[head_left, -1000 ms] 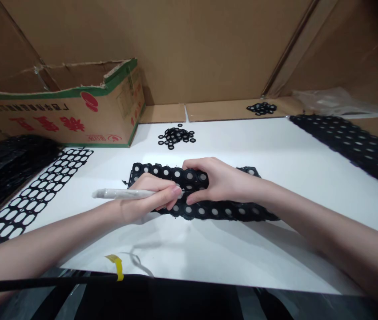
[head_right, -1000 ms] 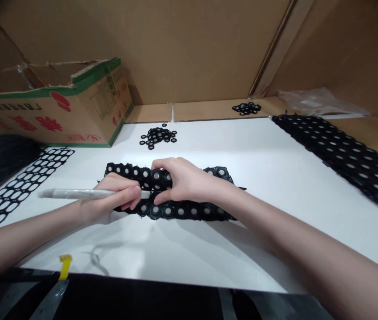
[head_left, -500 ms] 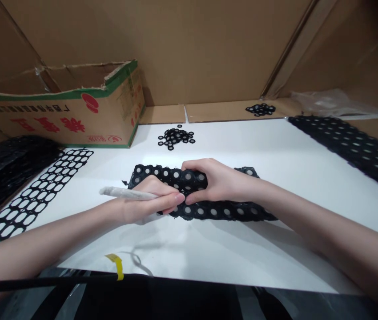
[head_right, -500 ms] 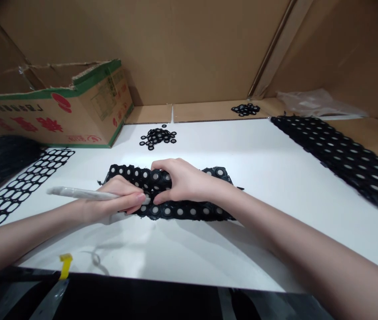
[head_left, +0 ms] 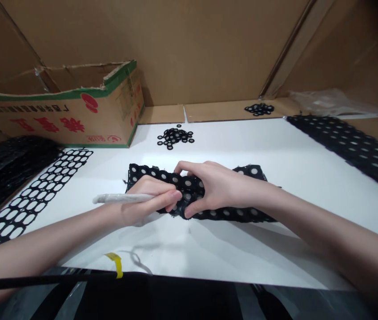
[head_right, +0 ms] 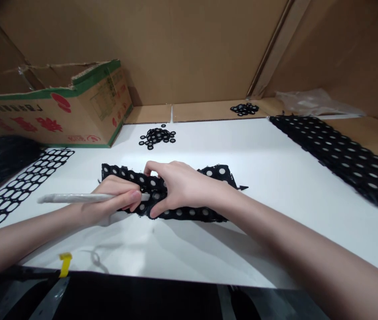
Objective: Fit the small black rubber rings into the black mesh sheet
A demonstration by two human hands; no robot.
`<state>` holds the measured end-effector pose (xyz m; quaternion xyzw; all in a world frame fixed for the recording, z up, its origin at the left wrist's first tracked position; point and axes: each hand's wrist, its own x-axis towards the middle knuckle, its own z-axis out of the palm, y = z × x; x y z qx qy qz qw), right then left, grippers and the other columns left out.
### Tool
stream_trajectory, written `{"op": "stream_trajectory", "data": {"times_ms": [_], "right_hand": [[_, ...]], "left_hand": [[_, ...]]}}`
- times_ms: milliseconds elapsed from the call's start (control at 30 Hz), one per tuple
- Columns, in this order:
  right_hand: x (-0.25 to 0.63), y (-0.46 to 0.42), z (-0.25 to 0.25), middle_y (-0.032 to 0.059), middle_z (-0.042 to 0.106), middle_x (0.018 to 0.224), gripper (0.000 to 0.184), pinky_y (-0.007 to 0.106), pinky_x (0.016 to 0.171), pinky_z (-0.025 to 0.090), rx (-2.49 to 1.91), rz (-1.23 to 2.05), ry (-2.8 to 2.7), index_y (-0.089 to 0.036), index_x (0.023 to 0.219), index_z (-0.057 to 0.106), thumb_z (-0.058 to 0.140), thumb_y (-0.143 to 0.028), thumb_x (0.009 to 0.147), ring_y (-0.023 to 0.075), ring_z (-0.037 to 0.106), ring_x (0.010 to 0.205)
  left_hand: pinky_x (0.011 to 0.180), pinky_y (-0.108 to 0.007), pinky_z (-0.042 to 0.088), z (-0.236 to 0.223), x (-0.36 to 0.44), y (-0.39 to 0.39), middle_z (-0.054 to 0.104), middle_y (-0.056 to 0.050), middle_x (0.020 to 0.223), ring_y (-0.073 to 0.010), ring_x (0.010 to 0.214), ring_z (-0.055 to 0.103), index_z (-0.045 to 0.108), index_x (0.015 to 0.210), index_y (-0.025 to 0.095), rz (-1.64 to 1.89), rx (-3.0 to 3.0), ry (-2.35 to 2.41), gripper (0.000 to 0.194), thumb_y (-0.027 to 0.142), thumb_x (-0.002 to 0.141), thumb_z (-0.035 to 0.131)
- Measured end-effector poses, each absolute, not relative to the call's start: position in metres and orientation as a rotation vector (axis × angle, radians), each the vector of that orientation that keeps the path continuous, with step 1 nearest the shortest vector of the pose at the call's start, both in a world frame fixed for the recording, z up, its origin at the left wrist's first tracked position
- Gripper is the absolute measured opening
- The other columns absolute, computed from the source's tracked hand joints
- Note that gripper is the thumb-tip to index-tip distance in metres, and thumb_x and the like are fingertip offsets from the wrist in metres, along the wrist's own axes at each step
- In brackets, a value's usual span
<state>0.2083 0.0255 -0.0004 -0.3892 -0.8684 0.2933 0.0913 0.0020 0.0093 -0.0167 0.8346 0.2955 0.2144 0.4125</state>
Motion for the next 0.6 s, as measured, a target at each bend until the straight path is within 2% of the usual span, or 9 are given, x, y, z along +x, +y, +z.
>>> {"op": "stream_trajectory", "data": {"times_ms": [233,433,600], "right_hand": [[0.207,0.024,0.000,0.0029,0.065,0.092,0.057,0.030,0.068,0.042,-1.081,0.960,-2.579,-0.022,0.114,0.052,0.078,-0.037,0.066,0.0217,0.058,0.084],[0.209,0.024,-0.003,0.0045,0.066,0.098,0.057,0.031,0.071,0.044,-1.058,0.972,-2.550,-0.022,0.114,0.053,0.078,-0.038,0.065,0.0223,0.060,0.086],[0.210,0.026,-0.007,0.0052,0.066,0.101,0.060,0.033,0.074,0.045,-1.028,0.977,-2.530,-0.022,0.115,0.054,0.079,-0.041,0.063,0.0234,0.060,0.088]], "left_hand": [[0.051,-0.022,0.034,-0.011,0.001,0.001,0.045,0.002,0.051,-0.0080,0.049,0.040,0.048,0.054,0.015,0.558,2.006,0.741,0.044,0.029,0.095,0.040],[0.047,-0.022,0.031,-0.010,0.002,-0.004,0.040,0.003,0.048,-0.0071,0.046,0.038,0.044,0.052,0.015,0.505,1.935,0.771,0.044,0.027,0.094,0.041],[0.048,-0.021,0.031,-0.010,0.003,-0.004,0.043,0.003,0.049,-0.0066,0.047,0.038,0.044,0.052,0.015,0.530,1.917,0.765,0.042,0.024,0.093,0.040]]}}
